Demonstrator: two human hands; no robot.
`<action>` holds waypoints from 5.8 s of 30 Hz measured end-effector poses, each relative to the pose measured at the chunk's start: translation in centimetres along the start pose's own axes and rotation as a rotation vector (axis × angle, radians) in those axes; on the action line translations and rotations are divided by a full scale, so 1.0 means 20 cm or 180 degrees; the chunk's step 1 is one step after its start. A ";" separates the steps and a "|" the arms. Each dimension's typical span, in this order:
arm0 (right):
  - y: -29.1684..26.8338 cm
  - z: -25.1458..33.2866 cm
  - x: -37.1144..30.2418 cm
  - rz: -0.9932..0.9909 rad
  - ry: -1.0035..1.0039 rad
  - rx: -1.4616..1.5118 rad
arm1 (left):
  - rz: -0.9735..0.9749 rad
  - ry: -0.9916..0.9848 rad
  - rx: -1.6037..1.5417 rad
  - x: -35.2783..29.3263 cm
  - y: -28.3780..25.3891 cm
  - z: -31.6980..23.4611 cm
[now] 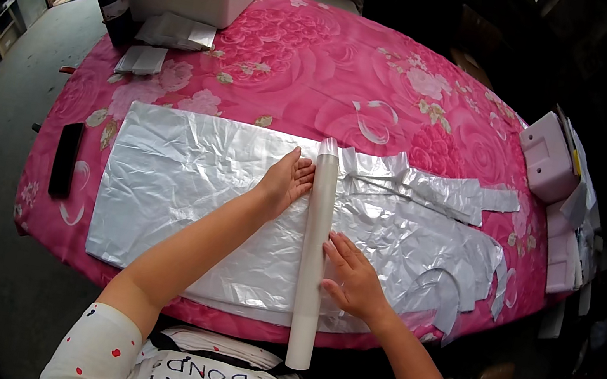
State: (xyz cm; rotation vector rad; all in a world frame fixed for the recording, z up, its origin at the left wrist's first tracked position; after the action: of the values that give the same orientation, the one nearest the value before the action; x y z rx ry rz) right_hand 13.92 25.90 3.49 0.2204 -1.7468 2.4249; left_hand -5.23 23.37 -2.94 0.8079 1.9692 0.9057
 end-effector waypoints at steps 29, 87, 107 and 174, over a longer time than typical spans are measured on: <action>0.68 1.14 1.00 0.0053 -0.2254 0.0175 | -0.1234 0.2088 0.2249 -1.77 -0.99 -0.64; 0.47 0.91 0.68 0.0498 0.1402 0.5830 | 0.0179 -0.0514 0.0577 -1.34 -0.45 -0.10; 0.41 -0.02 0.75 -0.0579 0.2083 0.3394 | -0.0778 -0.1372 0.1796 -1.61 -0.94 -0.04; 0.22 0.50 0.39 0.0110 -0.0210 -0.0181 | 0.1603 0.1834 0.7175 -1.18 -0.39 0.16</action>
State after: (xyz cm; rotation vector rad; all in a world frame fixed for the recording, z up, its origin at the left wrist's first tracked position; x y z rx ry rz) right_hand 5.75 15.18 4.10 0.2687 -1.8594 2.4141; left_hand 7.06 1.49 -1.24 2.3042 2.6726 -1.6954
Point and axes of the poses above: each hand's wrist, its own x-axis towards the middle knuckle, its own y-axis out of the palm, z = x × y, the point moved 7 cm from there along x, towards the middle knuckle, and after that the axes turned 12 degrees about -x, right-handed, at the moved point
